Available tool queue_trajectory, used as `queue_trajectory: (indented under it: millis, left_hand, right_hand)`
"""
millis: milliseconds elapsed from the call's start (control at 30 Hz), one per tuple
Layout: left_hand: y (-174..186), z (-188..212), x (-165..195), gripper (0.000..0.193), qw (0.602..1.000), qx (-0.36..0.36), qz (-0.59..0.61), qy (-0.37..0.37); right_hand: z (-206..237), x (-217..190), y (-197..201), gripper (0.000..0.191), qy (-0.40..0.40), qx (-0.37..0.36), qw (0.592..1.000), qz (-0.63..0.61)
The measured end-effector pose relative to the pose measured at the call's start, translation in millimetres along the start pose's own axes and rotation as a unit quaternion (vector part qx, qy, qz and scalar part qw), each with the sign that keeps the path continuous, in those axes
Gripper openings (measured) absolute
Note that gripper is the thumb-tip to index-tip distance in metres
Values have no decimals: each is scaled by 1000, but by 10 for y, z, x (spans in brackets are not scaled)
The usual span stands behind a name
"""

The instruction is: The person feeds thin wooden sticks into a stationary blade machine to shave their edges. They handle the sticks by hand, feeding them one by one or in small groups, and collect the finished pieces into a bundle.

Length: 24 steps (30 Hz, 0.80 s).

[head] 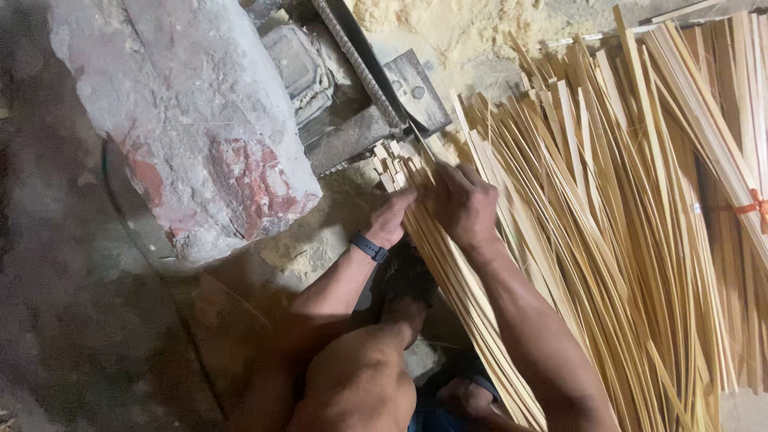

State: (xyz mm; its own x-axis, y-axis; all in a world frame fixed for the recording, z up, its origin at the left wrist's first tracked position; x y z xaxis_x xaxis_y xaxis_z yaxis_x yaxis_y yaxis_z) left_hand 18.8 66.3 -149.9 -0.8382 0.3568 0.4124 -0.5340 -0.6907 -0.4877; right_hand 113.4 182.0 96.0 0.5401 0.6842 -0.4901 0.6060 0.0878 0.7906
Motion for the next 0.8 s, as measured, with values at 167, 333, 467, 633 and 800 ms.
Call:
queue_trajectory:
  millis: [167,333,467,633,800]
  left_hand:
    - [-224,22,137,37,992,-100,-1,-77]
    - [-262,47,210,27,990,-100,24,-95]
    - [-354,87,199,24,984,-155,67,-56]
    - [-313,108,206,29,987,-143,48,-51]
    - [-199,102,212,32,991,-102,-8,-80]
  right_hand:
    - [427,235,371,18,-10,22,998,59]
    - [575,236,176,28,-104,-151,972,-148]
    - [462,93,373,17,-50,-58,997,-30]
    - [390,66,457,11,-39,19,999,-13]
    - [221,-54,372,12,-20,39,999,-14]
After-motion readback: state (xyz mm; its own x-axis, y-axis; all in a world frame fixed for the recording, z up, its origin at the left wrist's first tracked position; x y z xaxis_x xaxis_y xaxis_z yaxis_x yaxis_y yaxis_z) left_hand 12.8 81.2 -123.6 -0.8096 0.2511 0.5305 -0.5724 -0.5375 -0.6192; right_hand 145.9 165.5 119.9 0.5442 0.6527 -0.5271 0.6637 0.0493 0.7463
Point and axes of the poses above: each hand's wrist, its own z-axis away from the middle knuckle, its own y-axis out of the back of the hand, x = y × z, the point moved 8 cm from there along -z, towards the middle knuckle, and after that the axes turned 9 degrees about z, right-handed, at the moved point
